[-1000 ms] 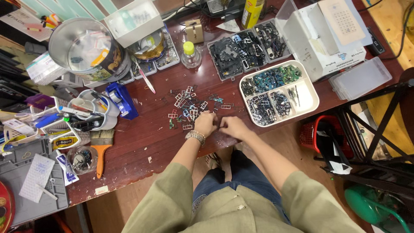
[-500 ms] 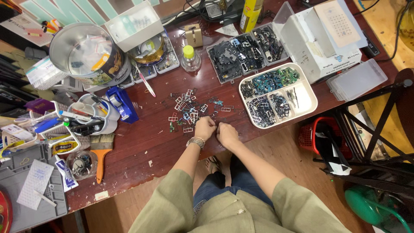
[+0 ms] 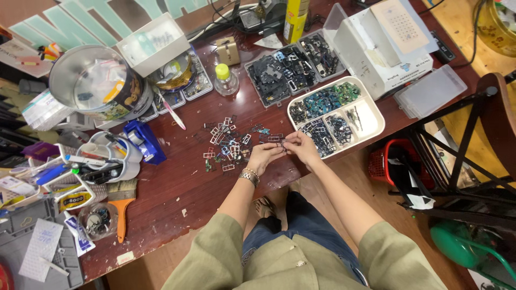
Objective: The person sorts small electronic components, primarily rectangular circuit boards, by picking them up from a pile on the table and placing them into a compartmentalized white tray. The person handles the components one at a time, inspecting them before placing them into the tray.
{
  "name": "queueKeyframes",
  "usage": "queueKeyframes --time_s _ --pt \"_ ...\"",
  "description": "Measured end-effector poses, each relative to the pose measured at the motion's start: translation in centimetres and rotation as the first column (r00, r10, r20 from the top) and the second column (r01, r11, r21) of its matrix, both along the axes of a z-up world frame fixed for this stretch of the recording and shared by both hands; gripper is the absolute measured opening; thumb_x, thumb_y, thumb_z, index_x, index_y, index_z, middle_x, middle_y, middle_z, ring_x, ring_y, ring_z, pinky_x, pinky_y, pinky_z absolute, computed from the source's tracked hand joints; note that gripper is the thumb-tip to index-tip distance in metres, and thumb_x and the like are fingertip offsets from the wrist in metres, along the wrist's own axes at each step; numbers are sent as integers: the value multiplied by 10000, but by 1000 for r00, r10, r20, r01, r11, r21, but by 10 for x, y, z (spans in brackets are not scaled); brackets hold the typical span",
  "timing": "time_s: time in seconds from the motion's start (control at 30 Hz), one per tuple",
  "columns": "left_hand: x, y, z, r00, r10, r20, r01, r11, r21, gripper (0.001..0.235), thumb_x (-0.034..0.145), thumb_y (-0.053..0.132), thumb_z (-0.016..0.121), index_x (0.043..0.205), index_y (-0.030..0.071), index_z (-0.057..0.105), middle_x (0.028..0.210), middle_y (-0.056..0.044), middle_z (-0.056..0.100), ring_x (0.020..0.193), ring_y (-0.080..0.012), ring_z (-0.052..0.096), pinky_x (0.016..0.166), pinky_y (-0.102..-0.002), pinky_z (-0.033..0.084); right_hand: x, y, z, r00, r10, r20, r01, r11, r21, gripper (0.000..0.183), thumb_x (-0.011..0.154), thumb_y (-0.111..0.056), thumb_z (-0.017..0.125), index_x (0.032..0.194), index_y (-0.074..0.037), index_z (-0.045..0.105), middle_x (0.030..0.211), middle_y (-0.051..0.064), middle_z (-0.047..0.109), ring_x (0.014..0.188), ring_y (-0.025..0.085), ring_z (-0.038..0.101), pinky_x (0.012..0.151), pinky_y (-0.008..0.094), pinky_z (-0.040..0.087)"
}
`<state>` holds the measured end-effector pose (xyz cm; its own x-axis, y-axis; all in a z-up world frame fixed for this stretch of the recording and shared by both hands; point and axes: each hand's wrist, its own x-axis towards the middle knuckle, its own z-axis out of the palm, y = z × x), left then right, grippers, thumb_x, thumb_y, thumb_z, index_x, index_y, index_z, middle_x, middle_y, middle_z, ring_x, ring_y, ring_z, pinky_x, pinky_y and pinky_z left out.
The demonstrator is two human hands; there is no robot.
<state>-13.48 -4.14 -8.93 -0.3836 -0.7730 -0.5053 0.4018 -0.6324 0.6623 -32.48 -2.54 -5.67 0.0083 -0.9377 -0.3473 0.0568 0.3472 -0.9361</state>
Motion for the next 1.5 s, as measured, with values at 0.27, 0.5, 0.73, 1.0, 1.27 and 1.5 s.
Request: queueKeyframes --time_s 0.27,0.5,0.73,1.0,1.27,1.5 --pt "-59 -18 9 990 -45 136 54 997 -58 233 857 -87 732 1045 -134 601 1036 -219 708 907 -313 759 825 -379 673 -54 6 5 994 -61 95 61 998 1 202 939 -37 701 1121 -23 614 941 48 710 825 95 653 734 236 541" --pt "-81 -27 28 934 -209 290 237 970 -62 278 867 -23 751 1089 -45 586 1016 -200 716 849 -279 749 730 -358 654 -94 -7 -1 984 34 -175 -42 998 -46 230 899 -76 734 1102 -28 638 899 53 757 837 140 706 745 270 582" --pt "-13 -46 60 177 301 937 488 800 -350 188 818 77 782 998 113 739 1048 -115 683 996 -316 673 867 -449 557 -83 -20 48 672 -28 -740 -205 953 -222 310 823 -104 798 1099 -26 683 1108 158 693 950 278 697 847 388 546" --pt "4 -79 35 59 430 901 800 519 -301 179 748 32 755 901 125 747 1112 -128 638 1116 -338 623 902 -435 556 -54 -57 65 774 163 -612 -265 961 -80 249 898 -150 724 1120 -48 674 1023 92 753 904 220 722 839 353 571" --pt "2 -83 41 158 304 940 648 686 -331 98 801 115 802 864 88 733 936 -127 753 931 -311 710 917 -434 536 -38 -72 49 809 249 -533 -342 936 -80 242 907 -136 728 1126 -38 695 970 82 757 860 190 713 802 318 567" --pt "-65 -86 28 902 194 386 -105 965 -241 138 864 5 780 977 -45 719 918 -117 770 775 -165 749 691 -280 656 -42 -93 4 955 71 -287 -121 980 -160 218 932 -110 704 1133 -28 687 934 69 741 785 132 698 676 266 581"
